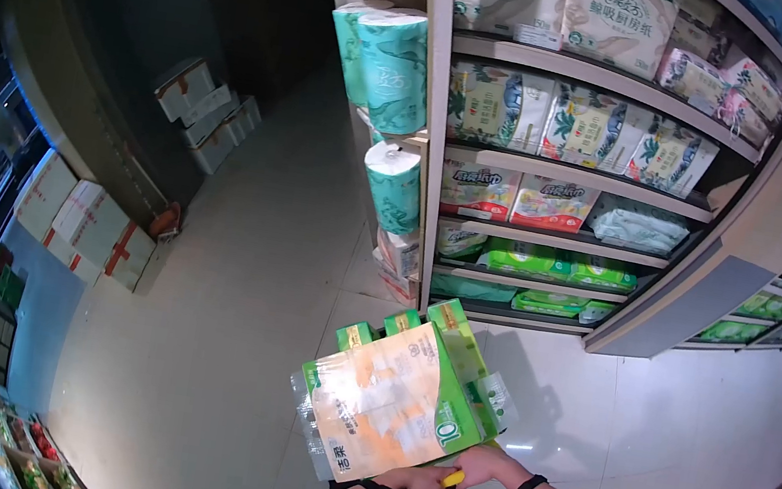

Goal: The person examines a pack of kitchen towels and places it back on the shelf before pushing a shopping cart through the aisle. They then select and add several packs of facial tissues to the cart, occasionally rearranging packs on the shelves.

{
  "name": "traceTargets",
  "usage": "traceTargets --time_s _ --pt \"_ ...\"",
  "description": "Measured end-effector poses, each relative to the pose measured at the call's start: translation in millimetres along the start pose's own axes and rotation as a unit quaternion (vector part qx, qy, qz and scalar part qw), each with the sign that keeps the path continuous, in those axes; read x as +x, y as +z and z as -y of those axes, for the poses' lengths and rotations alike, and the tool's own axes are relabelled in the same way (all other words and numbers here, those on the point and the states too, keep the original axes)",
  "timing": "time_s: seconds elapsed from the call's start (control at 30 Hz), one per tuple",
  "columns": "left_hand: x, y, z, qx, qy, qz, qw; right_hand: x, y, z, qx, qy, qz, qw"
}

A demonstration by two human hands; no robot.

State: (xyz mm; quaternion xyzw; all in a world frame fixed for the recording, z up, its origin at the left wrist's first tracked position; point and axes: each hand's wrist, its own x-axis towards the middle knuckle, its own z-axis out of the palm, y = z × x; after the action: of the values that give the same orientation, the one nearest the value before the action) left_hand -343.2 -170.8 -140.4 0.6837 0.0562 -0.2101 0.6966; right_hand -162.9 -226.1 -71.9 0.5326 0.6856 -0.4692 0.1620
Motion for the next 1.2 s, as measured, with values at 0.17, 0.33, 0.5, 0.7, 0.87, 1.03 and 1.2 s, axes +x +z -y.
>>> traceTargets --time_s 0.17,0.33,0.5,0.7,0.87,1.03,1.2 --pt "-8 -29 0 0.086 -0.065 0.126 0.986 -3 2 25 0.067 0.058 -0.081 0.993" --pt "-20 -48 21 0.183 -0.053 0.199 0.961 9 8 58 0.117 0.093 -0.16 0.976" --pt "-31 -67 38 0.234 -0.051 0.193 0.951 15 -1 92 0.142 0.103 -0.259 0.95" --pt "-56 -118 -22 0.253 -0.087 0.301 0.915 54 21 112 0.247 0.185 -0.34 0.888" --pt "-61 -144 -43 0.343 -0.064 0.329 0.878 72 17 127 0.258 0.198 -0.434 0.84" --pt "-58 -168 -64 0.516 0.013 0.31 0.798 85 11 129 0.28 0.17 -0.592 0.737" --pt "-38 -196 -56 0.563 0.089 0.304 0.764 99 11 120 0.365 0.19 -0.573 0.709"
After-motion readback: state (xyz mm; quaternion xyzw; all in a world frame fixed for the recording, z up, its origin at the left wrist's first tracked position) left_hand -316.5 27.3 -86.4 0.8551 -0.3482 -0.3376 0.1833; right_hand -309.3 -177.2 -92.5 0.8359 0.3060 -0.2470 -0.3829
